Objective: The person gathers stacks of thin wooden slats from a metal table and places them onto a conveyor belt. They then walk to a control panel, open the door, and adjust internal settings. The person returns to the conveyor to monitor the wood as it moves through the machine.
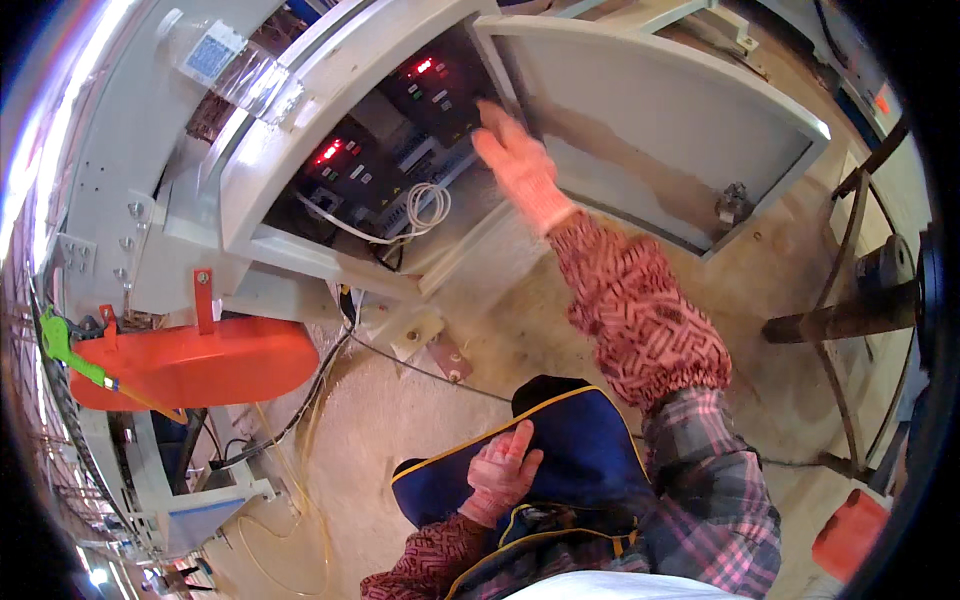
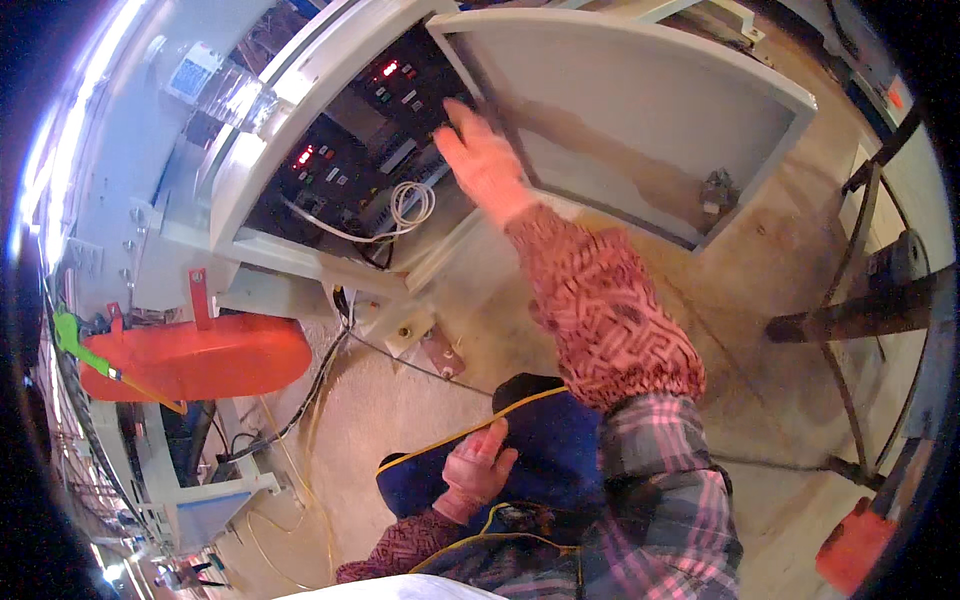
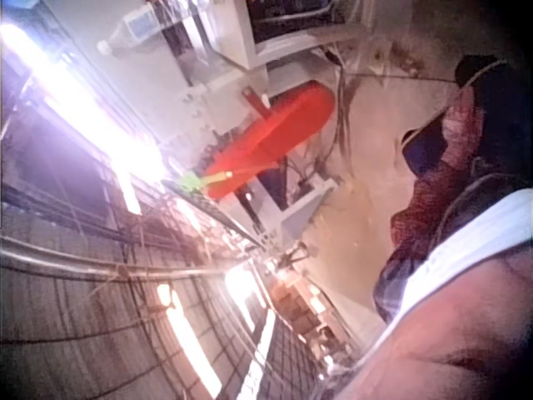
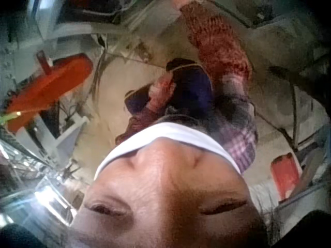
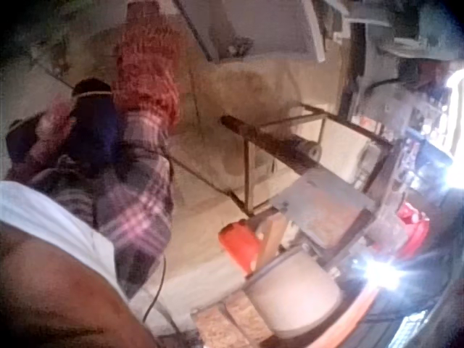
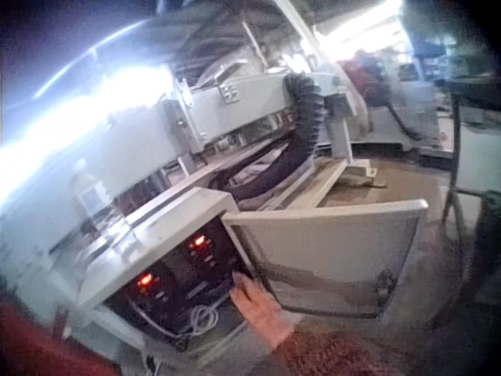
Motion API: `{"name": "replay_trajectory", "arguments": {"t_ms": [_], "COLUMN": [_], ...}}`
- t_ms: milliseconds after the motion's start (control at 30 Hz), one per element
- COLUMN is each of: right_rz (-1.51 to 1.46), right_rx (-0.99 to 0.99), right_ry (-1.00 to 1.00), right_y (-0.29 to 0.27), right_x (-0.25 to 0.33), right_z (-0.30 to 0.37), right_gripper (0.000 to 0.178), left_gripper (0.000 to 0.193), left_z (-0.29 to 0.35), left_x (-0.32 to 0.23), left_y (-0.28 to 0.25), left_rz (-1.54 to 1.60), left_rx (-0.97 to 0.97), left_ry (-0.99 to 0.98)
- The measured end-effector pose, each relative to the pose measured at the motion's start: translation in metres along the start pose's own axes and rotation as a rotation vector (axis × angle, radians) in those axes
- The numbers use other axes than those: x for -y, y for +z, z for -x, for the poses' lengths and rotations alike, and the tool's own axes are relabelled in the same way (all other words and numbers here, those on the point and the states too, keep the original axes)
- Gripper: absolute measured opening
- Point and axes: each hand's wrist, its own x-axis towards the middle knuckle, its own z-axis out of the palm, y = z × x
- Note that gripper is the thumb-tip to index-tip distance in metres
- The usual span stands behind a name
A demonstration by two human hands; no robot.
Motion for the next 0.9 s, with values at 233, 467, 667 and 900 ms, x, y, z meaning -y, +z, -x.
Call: {"name": "replay_trajectory", "arguments": {"t_ms": [233, 467, 667, 900], "right_rz": [-0.057, -0.257, -0.391, -0.144], "right_rx": [0.047, 0.018, -0.029, -0.087], "right_ry": [0.013, 0.193, 0.228, 0.329], "right_y": [0.028, 0.034, 0.039, 0.035], "right_x": [-0.008, 0.0, 0.005, 0.014], "right_z": [-0.076, -0.088, -0.09, -0.097], "right_gripper": [0.054, 0.057, 0.059, 0.062], "left_gripper": [0.056, 0.054, 0.054, 0.054], "left_z": [0.011, 0.007, 0.006, 0.001], "left_x": [-0.018, -0.018, -0.017, -0.014], "left_y": [0.014, 0.012, 0.017, 0.021], "left_rz": [0.023, 0.02, 0.02, 0.009], "left_rx": [-0.095, -0.02, -0.019, 0.021], "left_ry": [-0.097, -0.108, -0.111, -0.113]}}
